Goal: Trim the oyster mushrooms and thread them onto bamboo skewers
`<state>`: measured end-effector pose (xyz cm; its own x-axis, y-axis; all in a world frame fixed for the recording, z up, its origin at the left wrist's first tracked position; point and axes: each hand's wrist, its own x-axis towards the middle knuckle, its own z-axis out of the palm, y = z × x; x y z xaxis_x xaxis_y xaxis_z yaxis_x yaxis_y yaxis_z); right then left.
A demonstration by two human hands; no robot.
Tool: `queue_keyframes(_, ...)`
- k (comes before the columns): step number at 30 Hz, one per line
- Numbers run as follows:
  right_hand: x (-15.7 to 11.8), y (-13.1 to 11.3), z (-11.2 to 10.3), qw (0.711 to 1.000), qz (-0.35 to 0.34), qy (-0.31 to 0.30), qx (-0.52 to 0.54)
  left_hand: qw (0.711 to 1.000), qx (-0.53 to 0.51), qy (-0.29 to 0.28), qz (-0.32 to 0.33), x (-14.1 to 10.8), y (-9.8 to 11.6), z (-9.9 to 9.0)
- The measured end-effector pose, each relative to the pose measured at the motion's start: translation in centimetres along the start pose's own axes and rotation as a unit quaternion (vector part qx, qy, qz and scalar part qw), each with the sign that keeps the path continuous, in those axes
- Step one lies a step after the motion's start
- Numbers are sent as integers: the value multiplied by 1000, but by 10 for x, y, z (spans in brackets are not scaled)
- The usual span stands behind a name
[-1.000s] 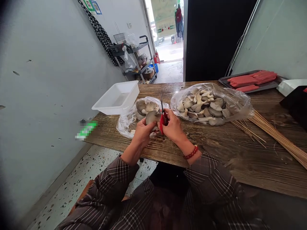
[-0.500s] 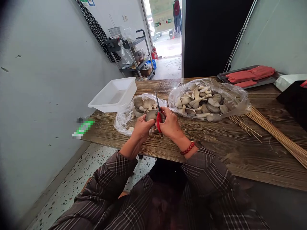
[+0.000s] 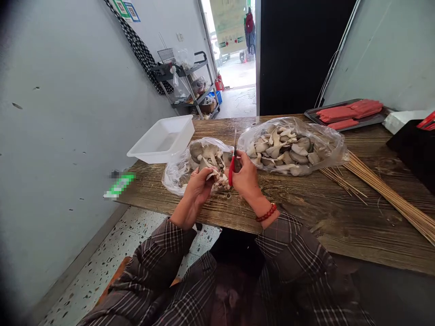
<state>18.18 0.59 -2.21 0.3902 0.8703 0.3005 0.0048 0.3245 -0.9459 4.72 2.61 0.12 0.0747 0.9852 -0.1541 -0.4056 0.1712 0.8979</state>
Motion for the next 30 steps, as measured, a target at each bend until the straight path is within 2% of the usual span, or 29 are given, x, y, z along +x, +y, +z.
queue_keyframes(3, 6, -1, -8, 995, 50, -37, 80, 1000, -4, -17, -7, 1, 7, -12)
queue_keyframes(6, 9, 3, -13, 987, 83, -86, 108, 998, 16, -49, -19, -1, 12, -16)
queue_keyframes(10, 11, 10, -11, 993, 17, -111, 47, 989, 100, -106, -19, -2, 13, -12)
queue_keyframes(13, 12, 11, -7, 990, -28, -133, -37, 978, 162, -127, 11, 1, 15, -9)
queue_keyframes(15, 14, 10, -5, 989, -39, -132, -54, 975, 176, -131, 33, 6, 17, -7)
queue_keyframes(18, 19, 6, -5, 993, -33, -101, -59, 981, 155, -105, 42, 14, 22, -1)
queue_keyframes(22, 22, -3, -7, 999, -39, -15, -14, 990, 114, -73, 34, 20, 32, 17)
queue_keyframes(25, 20, -18, -17, 997, -71, 36, 4, 988, 121, -88, 41, 25, 38, 42)
queue_keyframes(28, 15, -49, -47, 987, -126, 71, -71, 975, 159, -145, 57, 31, 39, 73)
queue_keyframes(30, 11, -73, -82, 961, -180, 105, -180, 961, 187, -192, 68, 36, 34, 96)
